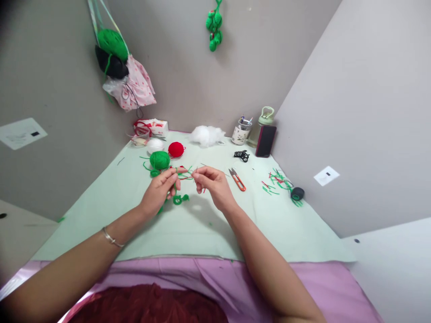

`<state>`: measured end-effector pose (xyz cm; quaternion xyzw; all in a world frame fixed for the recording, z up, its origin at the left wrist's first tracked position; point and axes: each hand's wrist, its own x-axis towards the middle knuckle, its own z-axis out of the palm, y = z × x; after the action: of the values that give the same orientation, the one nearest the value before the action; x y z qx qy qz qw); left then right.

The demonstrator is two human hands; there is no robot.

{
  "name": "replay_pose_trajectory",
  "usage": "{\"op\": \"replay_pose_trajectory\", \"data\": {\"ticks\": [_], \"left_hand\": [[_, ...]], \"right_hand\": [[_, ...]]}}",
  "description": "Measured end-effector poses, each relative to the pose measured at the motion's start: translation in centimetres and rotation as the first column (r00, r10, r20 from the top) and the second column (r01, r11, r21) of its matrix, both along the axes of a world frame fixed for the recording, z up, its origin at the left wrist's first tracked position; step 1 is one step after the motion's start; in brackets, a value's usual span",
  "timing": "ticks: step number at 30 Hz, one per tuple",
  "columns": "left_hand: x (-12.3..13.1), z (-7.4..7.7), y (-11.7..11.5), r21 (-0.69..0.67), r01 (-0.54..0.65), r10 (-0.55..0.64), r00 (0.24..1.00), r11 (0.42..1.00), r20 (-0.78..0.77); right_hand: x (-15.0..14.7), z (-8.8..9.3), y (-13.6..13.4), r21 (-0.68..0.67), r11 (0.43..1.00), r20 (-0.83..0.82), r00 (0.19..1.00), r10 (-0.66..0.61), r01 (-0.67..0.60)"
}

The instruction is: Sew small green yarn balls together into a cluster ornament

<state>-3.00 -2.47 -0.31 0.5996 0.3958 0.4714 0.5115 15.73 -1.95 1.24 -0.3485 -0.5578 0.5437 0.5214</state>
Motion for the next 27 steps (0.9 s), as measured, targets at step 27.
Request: {"op": "replay_pose_trajectory", "data": {"ticks": [27], "left_hand": [[0.4,-1.8,-0.6,0.449,0.091,0.16,0.857,0.889,-0.49]], "right_hand": [[-0.9,1.2,-1.7,0.225,0.972,0.538,0.84,-0.072,-0.06]]}}
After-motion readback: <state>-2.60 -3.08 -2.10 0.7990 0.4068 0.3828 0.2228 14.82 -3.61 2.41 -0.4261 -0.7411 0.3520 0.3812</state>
